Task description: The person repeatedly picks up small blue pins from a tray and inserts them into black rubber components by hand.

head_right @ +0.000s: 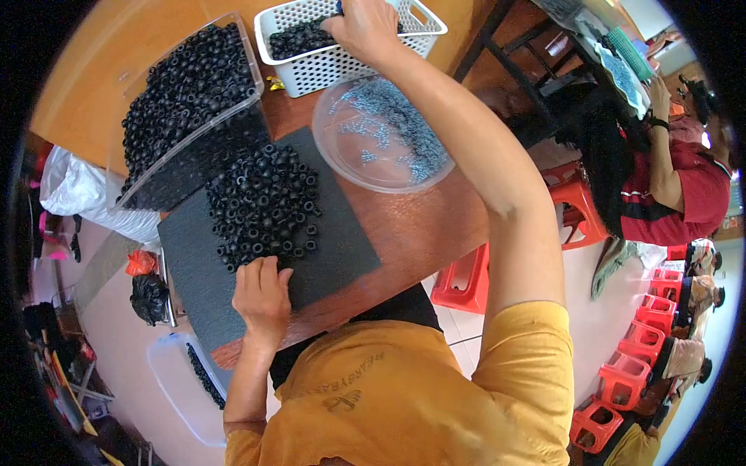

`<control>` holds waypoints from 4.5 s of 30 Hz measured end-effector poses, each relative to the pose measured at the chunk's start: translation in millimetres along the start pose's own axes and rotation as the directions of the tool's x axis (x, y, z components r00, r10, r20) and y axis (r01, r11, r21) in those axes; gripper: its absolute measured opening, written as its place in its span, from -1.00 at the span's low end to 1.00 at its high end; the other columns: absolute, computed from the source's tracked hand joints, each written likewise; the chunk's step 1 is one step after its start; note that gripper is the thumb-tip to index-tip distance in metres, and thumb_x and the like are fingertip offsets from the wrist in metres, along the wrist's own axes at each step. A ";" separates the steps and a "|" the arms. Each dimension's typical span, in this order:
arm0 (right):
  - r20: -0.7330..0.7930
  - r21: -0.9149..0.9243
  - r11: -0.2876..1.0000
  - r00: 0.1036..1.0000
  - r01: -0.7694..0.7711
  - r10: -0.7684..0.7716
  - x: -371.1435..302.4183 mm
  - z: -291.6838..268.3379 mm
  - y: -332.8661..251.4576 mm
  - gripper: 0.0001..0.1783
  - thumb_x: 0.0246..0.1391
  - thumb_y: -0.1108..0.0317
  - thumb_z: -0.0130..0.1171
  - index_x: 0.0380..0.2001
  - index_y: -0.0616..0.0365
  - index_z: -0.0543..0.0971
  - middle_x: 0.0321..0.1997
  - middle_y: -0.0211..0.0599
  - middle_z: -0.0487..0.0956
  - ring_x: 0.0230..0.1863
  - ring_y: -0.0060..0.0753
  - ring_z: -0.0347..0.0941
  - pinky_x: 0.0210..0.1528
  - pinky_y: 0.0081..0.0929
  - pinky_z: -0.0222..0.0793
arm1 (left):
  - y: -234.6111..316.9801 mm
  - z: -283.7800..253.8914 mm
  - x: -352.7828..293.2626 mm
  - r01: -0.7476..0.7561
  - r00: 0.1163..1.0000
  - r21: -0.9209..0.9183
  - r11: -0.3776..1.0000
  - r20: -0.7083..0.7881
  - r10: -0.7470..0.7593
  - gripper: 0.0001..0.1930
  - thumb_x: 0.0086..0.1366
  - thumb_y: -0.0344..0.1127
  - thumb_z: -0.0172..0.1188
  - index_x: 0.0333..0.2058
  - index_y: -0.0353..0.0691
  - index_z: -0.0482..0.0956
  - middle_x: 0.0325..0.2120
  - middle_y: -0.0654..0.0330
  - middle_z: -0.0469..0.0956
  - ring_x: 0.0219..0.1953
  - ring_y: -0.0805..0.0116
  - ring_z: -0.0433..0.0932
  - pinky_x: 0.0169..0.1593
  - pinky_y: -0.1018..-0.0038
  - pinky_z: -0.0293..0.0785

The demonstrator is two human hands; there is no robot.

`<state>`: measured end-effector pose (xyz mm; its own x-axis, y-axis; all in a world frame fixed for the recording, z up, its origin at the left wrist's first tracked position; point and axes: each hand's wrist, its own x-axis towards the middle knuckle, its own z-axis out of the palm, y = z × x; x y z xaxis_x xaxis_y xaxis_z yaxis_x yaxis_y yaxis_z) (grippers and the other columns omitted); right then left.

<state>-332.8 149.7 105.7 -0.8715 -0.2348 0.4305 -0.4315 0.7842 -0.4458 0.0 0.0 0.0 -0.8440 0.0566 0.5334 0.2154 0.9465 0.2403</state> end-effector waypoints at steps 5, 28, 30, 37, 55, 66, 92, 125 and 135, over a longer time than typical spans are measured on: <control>0.045 -0.066 0.947 0.949 0.316 -0.313 -77.8 -21.8 21.5 -0.73 -0.16 0.28 0.28 -0.63 0.28 0.50 -0.59 -0.02 0.52 -0.52 -0.16 0.49 -0.45 -0.31 0.36 | 4.3 8.8 6.3 0.054 0.998 0.001 0.999 -0.043 -0.054 -0.78 -0.03 -0.48 0.25 -0.37 -0.31 0.45 -0.47 0.08 0.40 -0.47 0.15 0.39 -0.44 0.38 0.36; 0.235 0.058 0.946 0.916 0.320 -0.324 -91.6 -20.6 26.3 -0.81 -0.20 0.41 0.24 -0.56 0.33 0.48 -0.64 -0.01 0.44 -0.54 -0.12 0.44 -0.45 -0.31 0.34 | 2.6 -16.1 -8.1 0.139 0.987 -0.042 0.989 0.089 -0.135 -0.70 -0.10 -0.50 0.27 -0.30 -0.31 0.49 -0.40 0.10 0.43 -0.40 0.12 0.42 -0.39 0.33 0.41; 0.322 0.049 0.962 0.907 0.270 -0.271 -121.4 -20.6 40.8 -0.82 -0.21 0.44 0.24 -0.56 0.32 0.48 -0.64 -0.01 0.43 -0.52 -0.12 0.44 -0.44 -0.32 0.35 | 3.0 -14.8 -6.1 0.125 0.989 -0.044 0.991 0.082 -0.121 -0.70 -0.10 -0.50 0.27 -0.31 -0.31 0.49 -0.40 0.09 0.43 -0.40 0.12 0.42 -0.39 0.33 0.41; 0.270 0.235 0.928 0.897 0.291 -0.350 -145.2 -5.6 52.7 -0.91 -0.14 0.54 0.20 -0.53 0.30 0.49 -0.47 -0.18 0.51 -0.47 -0.16 0.46 -0.44 -0.30 0.36 | 2.2 -11.7 -12.4 0.107 0.994 -0.039 0.994 0.034 -0.105 -0.70 -0.13 -0.52 0.29 -0.32 -0.32 0.50 -0.38 0.08 0.43 -0.39 0.13 0.42 -0.39 0.34 0.41; 0.236 0.069 0.861 0.830 0.504 -0.505 -154.1 15.0 58.0 -0.80 -0.31 0.54 0.23 -0.59 0.27 0.39 -0.52 -0.08 0.42 -0.35 0.01 0.36 -0.35 -0.18 0.28 | -1.0 -13.1 -16.6 0.083 0.996 -0.060 0.995 -0.002 -0.084 -0.71 -0.10 -0.53 0.29 -0.32 -0.33 0.50 -0.43 0.06 0.45 -0.44 0.11 0.43 -0.41 0.36 0.40; 0.322 0.516 0.853 0.940 -0.079 -0.108 -197.9 -31.3 -18.6 -0.82 -0.14 0.49 0.26 -0.39 0.25 0.52 -0.53 -0.31 0.51 -0.50 -0.57 0.38 -0.39 -0.59 0.34 | 6.0 -21.5 -1.4 0.575 0.608 -0.808 -0.128 0.526 -0.594 -0.81 0.15 -0.60 0.05 -0.23 -0.44 0.51 -0.40 0.05 0.55 -0.51 0.43 0.48 -0.39 0.56 0.42; 0.599 0.720 0.560 0.773 -0.409 -0.206 -260.7 -9.9 -88.0 -0.76 -0.11 0.49 0.25 -0.32 0.31 0.50 -0.47 -0.29 0.54 -0.44 -0.64 0.44 -0.39 -0.63 0.38 | 20.4 -21.8 -17.7 0.448 0.646 -0.846 -0.291 0.531 -0.548 -0.81 0.20 -0.48 0.11 -0.20 -0.41 0.46 -0.40 0.13 0.54 -0.48 0.49 0.48 -0.42 0.57 0.50; 0.707 0.666 0.369 0.707 -0.649 -0.032 -286.2 -12.9 -89.6 -0.83 0.03 0.40 0.16 -0.49 0.32 0.50 -0.56 -0.36 0.54 -0.51 -0.67 0.41 -0.48 -0.66 0.31 | 37.0 -16.4 -28.1 0.395 0.727 -0.893 -0.216 0.448 -0.521 -0.77 0.23 -0.42 0.12 -0.15 -0.40 0.46 -0.41 0.20 0.52 -0.44 0.53 0.47 -0.30 0.64 0.44; 0.749 0.625 0.291 0.661 -0.724 0.035 -285.6 -16.1 -86.7 -0.77 -0.02 0.37 0.22 -0.59 0.30 0.46 -0.64 -0.36 0.50 -0.53 -0.71 0.37 -0.51 -0.59 0.28 | 30.3 -7.9 -27.7 0.329 0.721 -0.844 -0.424 0.514 -0.464 -0.75 0.20 -0.39 0.14 -0.20 -0.43 0.42 -0.44 0.08 0.52 -0.50 0.39 0.49 -0.40 0.48 0.48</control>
<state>-42.8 157.9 34.0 -0.7661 -0.5579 -0.3192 0.3598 0.0393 -0.9322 33.8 24.6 -1.1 -0.9612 -0.2353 -0.1438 0.0460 -0.6508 0.7579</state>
